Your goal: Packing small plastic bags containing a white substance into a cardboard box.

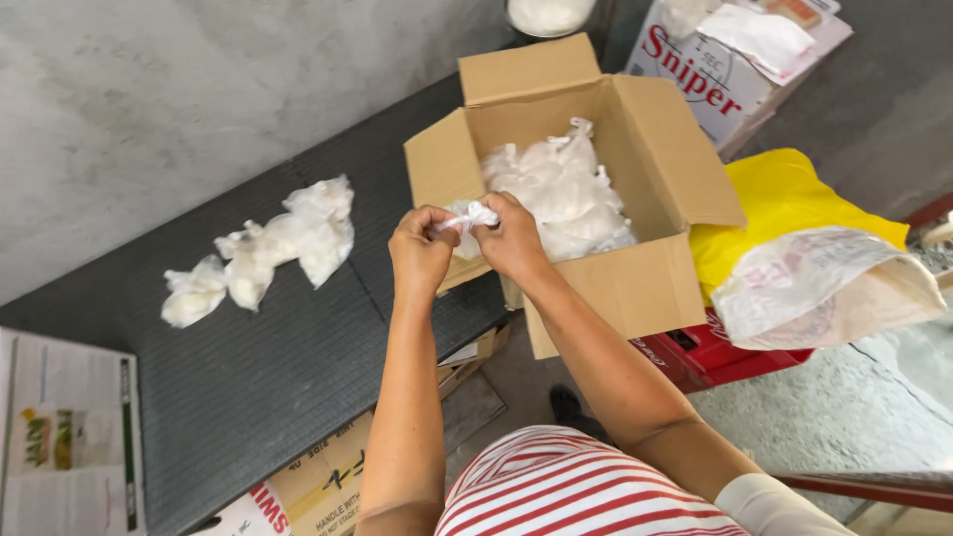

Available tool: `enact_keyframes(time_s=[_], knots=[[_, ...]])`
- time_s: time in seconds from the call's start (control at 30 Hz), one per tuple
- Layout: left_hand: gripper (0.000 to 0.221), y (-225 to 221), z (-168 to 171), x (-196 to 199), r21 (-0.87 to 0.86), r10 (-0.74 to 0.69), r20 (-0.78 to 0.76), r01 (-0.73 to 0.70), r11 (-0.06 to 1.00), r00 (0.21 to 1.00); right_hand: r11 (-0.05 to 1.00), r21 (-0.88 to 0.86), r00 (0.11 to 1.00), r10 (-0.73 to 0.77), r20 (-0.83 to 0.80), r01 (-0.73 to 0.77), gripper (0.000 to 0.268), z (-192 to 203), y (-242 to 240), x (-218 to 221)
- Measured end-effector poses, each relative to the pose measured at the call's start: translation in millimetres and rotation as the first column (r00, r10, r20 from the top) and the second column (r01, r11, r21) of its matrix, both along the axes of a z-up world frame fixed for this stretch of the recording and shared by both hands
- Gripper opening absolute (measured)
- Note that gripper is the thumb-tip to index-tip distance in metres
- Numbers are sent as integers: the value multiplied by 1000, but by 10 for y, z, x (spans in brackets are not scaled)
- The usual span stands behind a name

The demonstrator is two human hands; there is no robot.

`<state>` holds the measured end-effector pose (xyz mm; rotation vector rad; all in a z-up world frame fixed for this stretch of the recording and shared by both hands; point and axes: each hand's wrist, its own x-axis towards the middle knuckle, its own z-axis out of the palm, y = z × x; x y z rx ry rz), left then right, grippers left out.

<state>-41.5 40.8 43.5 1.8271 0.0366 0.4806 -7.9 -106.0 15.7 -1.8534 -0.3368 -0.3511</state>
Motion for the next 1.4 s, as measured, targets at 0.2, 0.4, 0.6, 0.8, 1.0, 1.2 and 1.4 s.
enact_keyframes(time_s=[0.2,0.4,0.6,0.8,1.0,1.2,1.4], knots=[[10,-740,-330,774,-1,-99,61,100,995,993,999,-15,999,-39,7,39,22,-194,-845,653],[12,-1468,-916,1720,139,-109,6,107,984,994,984,-153,990,-103,-100,87,23,-662,-1678,1463],[10,-1982,-1483,2574,219,-66,-138,95,971,988,967,-237,962,-147,-230,91,26,-1218,-2162,2285],[8,-2293,-1882,3108,361,55,-194,19,933,980,983,-155,956,-141,-257,103,31,-1882,-2368,2881],[6,-2413,-1670,3012,198,-28,-288,88,976,957,999,35,930,28,-367,-16,21,-1930,-2329,2997],[8,-2225,-1296,2646,98,38,-137,-24,995,990,981,152,956,158,-246,-123,14,-1510,-1959,2742],[11,-1697,-791,2074,102,198,-60,-191,976,978,982,43,959,188,-213,-183,20,-897,-1447,2279]])
